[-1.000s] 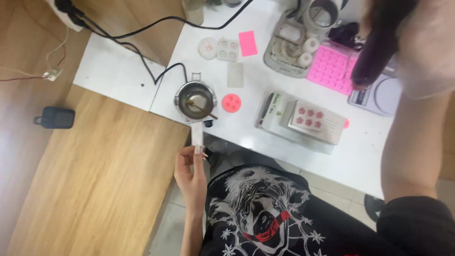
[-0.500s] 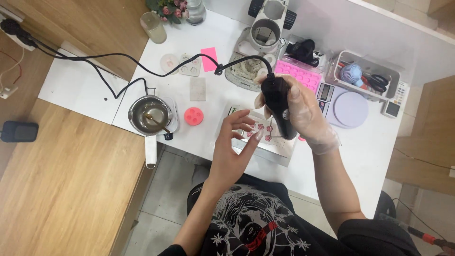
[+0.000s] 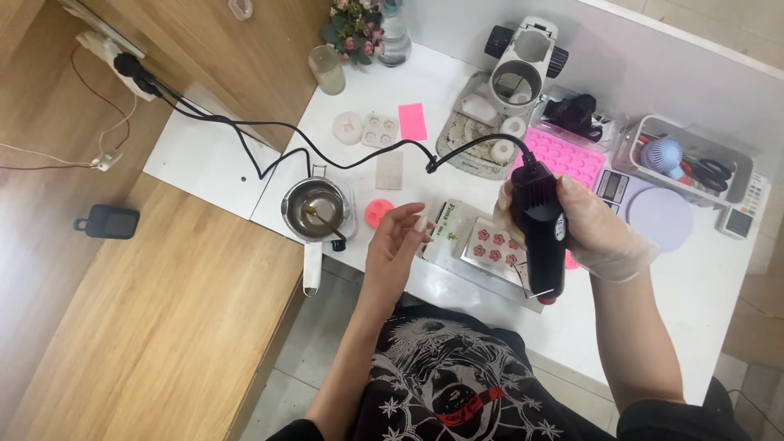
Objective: Melting wax in a pot and using a heat gun to smooth or melt wax within flower-shaped molds.
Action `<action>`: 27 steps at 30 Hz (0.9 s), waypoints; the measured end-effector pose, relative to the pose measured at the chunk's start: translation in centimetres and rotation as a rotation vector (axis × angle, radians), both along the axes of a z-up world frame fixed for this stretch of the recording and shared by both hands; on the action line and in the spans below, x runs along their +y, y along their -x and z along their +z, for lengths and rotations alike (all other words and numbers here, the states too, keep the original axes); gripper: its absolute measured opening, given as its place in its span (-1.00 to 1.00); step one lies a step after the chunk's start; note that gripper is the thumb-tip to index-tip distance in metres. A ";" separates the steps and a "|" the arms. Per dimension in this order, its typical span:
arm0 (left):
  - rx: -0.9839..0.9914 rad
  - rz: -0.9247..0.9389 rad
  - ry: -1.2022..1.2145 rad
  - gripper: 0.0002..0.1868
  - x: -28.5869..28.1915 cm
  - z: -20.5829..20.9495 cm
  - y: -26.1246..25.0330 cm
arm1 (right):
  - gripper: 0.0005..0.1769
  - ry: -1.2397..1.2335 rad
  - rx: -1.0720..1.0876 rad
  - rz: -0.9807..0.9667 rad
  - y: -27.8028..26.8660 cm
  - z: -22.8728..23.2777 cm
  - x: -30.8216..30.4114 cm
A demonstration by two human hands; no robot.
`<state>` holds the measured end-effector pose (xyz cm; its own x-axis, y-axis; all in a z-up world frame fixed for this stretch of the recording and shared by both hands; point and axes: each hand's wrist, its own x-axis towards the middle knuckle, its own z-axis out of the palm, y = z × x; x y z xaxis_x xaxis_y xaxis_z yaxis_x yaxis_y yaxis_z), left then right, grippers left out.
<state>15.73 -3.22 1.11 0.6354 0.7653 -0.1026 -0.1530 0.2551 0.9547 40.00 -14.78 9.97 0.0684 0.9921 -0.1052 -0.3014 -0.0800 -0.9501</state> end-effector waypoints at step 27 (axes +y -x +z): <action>-0.033 -0.236 0.111 -0.37 -3.1 1.2 -5.8 | -0.38 -0.334 -2.226 -0.061 2.4 -1.2 0.4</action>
